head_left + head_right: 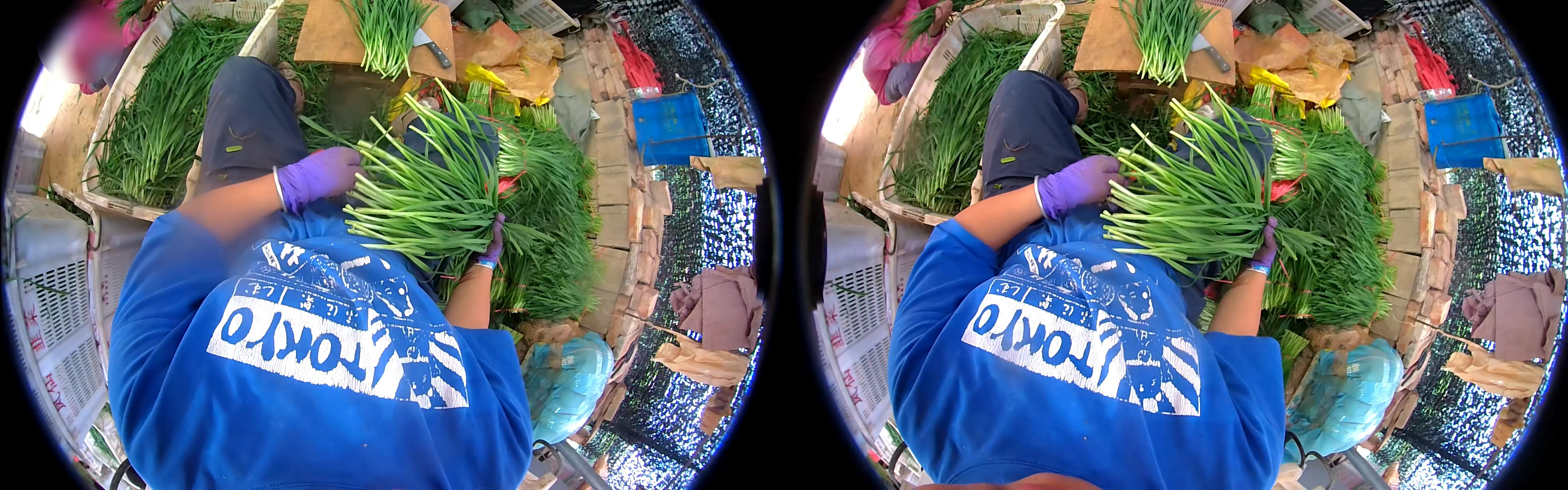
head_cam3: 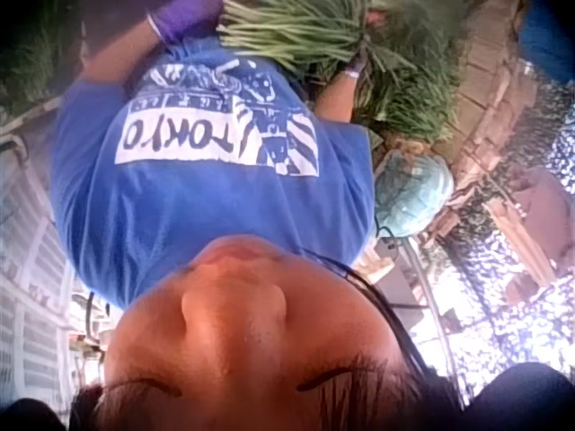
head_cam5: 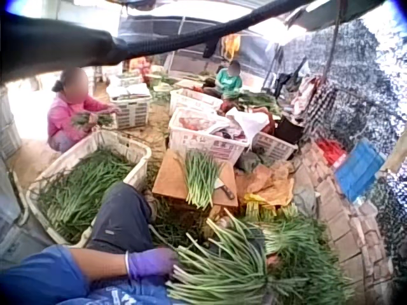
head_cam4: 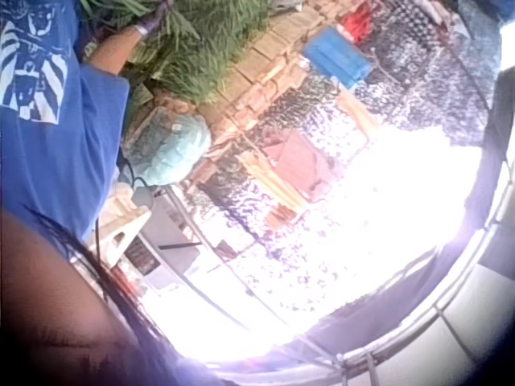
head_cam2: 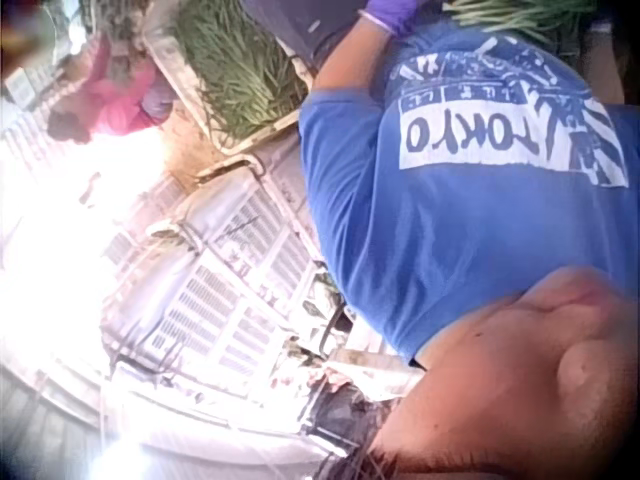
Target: The person sorts bundles of greens by hand, picking up bunches, removing yellow or damaged leaves, and placing them into separate piles.
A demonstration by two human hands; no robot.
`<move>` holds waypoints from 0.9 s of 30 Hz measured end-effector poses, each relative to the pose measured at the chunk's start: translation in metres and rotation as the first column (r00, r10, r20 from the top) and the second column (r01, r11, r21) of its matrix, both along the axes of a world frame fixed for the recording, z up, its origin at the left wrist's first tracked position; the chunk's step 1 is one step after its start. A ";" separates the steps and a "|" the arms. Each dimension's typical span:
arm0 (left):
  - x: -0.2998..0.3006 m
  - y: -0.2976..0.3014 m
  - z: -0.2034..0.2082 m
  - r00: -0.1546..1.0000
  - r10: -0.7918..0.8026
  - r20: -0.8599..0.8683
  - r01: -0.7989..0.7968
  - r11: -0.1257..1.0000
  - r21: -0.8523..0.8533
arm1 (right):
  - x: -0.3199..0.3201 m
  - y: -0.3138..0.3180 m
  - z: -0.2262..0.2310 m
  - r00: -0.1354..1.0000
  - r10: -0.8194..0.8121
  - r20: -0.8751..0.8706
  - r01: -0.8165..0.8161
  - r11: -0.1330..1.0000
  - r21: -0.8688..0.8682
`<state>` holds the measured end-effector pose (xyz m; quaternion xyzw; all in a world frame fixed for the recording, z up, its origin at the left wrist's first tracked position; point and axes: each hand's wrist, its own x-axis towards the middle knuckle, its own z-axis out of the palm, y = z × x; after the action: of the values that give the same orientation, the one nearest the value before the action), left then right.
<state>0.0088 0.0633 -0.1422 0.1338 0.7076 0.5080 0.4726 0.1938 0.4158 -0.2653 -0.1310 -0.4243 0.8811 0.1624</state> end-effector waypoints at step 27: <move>-0.024 -0.016 0.003 0.952 0.301 0.059 -0.306 0.939 0.154 | 0.007 -0.029 0.008 0.968 -0.246 0.039 0.249 0.962 -0.111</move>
<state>-0.0155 0.0478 -0.1396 0.0523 0.6681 0.6325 0.3884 0.2009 0.3872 -0.2571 -0.2029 -0.3552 0.8752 0.2583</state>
